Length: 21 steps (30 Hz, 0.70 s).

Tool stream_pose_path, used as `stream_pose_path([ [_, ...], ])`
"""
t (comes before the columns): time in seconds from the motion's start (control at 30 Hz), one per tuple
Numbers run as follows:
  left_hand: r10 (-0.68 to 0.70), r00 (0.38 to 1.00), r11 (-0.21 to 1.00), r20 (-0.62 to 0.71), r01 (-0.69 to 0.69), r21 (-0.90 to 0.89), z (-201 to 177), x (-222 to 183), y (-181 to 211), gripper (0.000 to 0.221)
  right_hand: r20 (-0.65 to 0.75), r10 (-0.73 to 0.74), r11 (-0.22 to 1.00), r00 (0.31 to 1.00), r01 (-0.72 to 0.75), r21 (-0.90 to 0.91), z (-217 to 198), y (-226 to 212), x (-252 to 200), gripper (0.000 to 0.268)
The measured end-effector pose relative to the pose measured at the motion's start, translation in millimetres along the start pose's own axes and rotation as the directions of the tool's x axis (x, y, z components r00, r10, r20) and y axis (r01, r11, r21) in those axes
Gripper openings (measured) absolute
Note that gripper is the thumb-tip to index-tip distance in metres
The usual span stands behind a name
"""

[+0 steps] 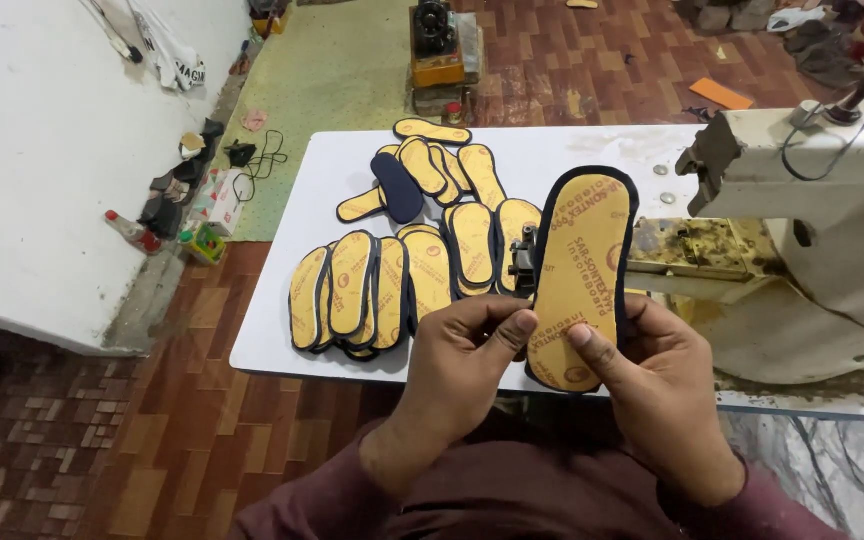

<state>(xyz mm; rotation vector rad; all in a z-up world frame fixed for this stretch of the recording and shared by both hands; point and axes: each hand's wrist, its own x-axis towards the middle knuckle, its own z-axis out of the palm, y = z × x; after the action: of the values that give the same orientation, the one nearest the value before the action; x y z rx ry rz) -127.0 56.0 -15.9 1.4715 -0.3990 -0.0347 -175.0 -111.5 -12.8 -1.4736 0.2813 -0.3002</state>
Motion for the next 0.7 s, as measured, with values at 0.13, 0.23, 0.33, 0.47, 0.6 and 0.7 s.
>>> stream_pose_path([
  [0.13,-0.155,0.983,0.915,0.099,0.180,-0.360,-0.2,2.1,-10.7,0.016,0.082,0.055,0.956,0.995,-0.076,0.284,-7.0,16.8,2.9,0.026],
  [0.23,-0.270,0.958,0.880,0.099,0.287,-0.378,-0.1,3.2,-1.9,0.021,0.075,0.002,0.990,0.997,-0.012,0.139,-8.0,15.7,4.2,0.025],
  [0.33,-0.141,0.988,0.988,-0.067,0.136,-0.067,-0.8,4.0,1.9,0.034,0.052,-0.072,0.997,0.996,0.073,-0.032,-3.7,11.6,1.6,0.028],
  [0.47,-0.044,0.999,0.999,0.010,0.044,0.024,3.1,-4.0,11.6,0.024,-0.035,-0.040,0.992,0.999,0.043,0.116,0.2,2.0,1.6,0.032],
  [0.6,0.059,0.998,0.988,0.019,-0.062,0.140,3.9,-5.4,0.4,0.020,-0.067,-0.056,0.976,0.996,0.068,0.207,-3.4,9.2,3.6,0.031],
  [0.7,-0.079,0.995,0.985,0.054,0.086,-0.147,3.3,-3.6,-35.3,0.013,-0.015,0.083,0.929,0.996,-0.072,0.364,1.9,-4.0,2.8,0.028],
])
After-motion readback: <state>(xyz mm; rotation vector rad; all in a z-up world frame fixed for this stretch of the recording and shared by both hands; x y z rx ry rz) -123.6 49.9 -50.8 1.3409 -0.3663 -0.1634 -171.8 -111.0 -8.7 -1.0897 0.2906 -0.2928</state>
